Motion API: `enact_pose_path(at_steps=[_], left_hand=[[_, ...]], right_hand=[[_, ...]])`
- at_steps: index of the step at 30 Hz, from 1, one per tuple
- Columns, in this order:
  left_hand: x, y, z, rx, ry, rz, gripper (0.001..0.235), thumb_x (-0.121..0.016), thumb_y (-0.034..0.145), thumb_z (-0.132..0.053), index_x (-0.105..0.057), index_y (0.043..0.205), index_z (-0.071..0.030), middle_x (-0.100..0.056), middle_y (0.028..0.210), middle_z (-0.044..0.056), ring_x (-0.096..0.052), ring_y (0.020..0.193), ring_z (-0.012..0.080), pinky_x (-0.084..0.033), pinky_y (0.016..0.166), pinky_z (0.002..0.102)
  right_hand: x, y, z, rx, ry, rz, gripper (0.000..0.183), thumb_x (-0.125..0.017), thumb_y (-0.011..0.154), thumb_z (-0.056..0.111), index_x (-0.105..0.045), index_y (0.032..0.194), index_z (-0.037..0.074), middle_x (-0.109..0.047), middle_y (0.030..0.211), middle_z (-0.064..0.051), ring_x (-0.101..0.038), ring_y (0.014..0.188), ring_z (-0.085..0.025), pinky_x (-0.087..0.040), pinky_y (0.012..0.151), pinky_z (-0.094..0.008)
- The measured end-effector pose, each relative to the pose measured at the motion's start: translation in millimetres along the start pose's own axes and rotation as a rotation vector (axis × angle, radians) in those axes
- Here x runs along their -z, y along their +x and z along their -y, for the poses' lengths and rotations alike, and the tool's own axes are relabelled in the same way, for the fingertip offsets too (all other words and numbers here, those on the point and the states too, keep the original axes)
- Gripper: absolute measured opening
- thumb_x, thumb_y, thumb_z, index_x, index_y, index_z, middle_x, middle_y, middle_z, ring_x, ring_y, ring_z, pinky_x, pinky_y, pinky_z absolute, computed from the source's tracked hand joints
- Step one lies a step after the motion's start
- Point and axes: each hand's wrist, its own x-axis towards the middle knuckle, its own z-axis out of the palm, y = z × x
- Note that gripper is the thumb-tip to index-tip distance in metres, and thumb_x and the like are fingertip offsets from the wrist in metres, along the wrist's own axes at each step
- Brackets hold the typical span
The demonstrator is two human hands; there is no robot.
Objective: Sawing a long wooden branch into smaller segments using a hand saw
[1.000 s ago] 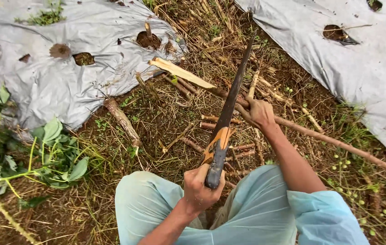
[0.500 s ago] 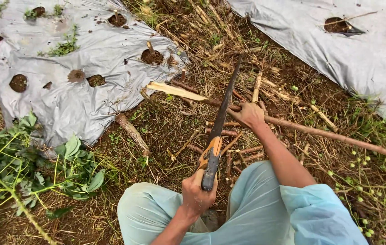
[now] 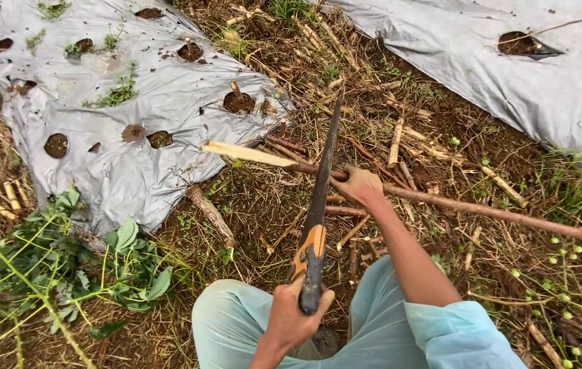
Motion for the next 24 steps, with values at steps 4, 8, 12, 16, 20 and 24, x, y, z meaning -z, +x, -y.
enact_pose_path(at_steps=[4, 8, 12, 16, 20, 24], left_hand=[[-3.2, -6.6, 18.6, 0.058, 0.05, -0.007, 0.039, -0.081, 0.087, -0.027, -0.057, 0.06, -0.012, -0.052, 0.046, -0.003, -0.038, 0.037, 0.0144, -0.033, 0.041, 0.032], [-7.2, 0.7, 23.2, 0.106, 0.013, -0.136, 0.032, -0.079, 0.088, -0.021, -0.064, 0.062, -0.01, -0.05, 0.042, -0.004, -0.035, 0.034, 0.0121, -0.026, 0.037, 0.032], [-5.8, -7.6, 4.6, 0.07, 0.023, -0.289, 0.024, -0.078, 0.082, -0.011, -0.067, 0.062, -0.006, -0.051, 0.042, -0.004, -0.035, 0.032, 0.0107, -0.031, 0.033, 0.029], [-2.8, -36.5, 17.1, 0.12, 0.104, -0.294, 0.011, -0.077, 0.077, -0.013, -0.073, 0.069, -0.006, -0.06, 0.044, 0.0, -0.046, 0.031, 0.0136, -0.041, 0.034, 0.031], [0.8, -17.0, 13.2, 0.077, 0.138, -0.324, 0.012, -0.076, 0.074, -0.011, -0.069, 0.065, -0.007, -0.062, 0.046, 0.0, -0.049, 0.032, 0.0142, -0.042, 0.033, 0.029], [10.5, -8.9, 1.7, 0.05, 0.191, -0.323, 0.015, -0.077, 0.074, -0.01, -0.064, 0.065, -0.008, -0.06, 0.047, 0.001, -0.046, 0.034, 0.0174, -0.041, 0.037, 0.033]], right_hand=[[-8.3, 8.1, -8.6, 0.171, -0.146, 0.116, 0.056, -0.071, 0.076, 0.079, -0.061, 0.085, 0.024, -0.047, 0.064, 0.009, -0.039, 0.053, -0.008, -0.035, 0.044, -0.023], [-13.6, 15.8, -5.5, 0.163, -0.233, 0.004, 0.046, -0.06, 0.093, 0.069, -0.078, 0.092, 0.027, -0.051, 0.052, 0.008, -0.039, 0.041, -0.008, -0.033, 0.038, -0.026], [-17.6, 20.1, 5.1, 0.088, -0.263, -0.068, 0.039, -0.059, 0.104, 0.039, -0.076, 0.079, 0.015, -0.047, 0.048, 0.008, -0.033, 0.036, -0.008, -0.025, 0.032, -0.026], [-25.8, 25.5, 13.3, 0.088, -0.274, -0.091, 0.058, -0.055, 0.103, 0.06, -0.076, 0.071, 0.017, -0.044, 0.045, 0.007, -0.033, 0.035, -0.009, -0.025, 0.034, -0.028], [-42.2, 19.5, 15.9, 0.16, -0.236, -0.115, 0.033, -0.063, 0.098, 0.042, -0.078, 0.084, 0.016, -0.046, 0.048, 0.008, -0.034, 0.036, -0.007, -0.026, 0.032, -0.026], [-53.1, 15.2, 9.5, 0.214, -0.301, -0.151, 0.037, -0.06, 0.102, 0.047, -0.081, 0.093, 0.018, -0.047, 0.046, 0.009, -0.034, 0.034, -0.006, -0.027, 0.03, -0.026]])
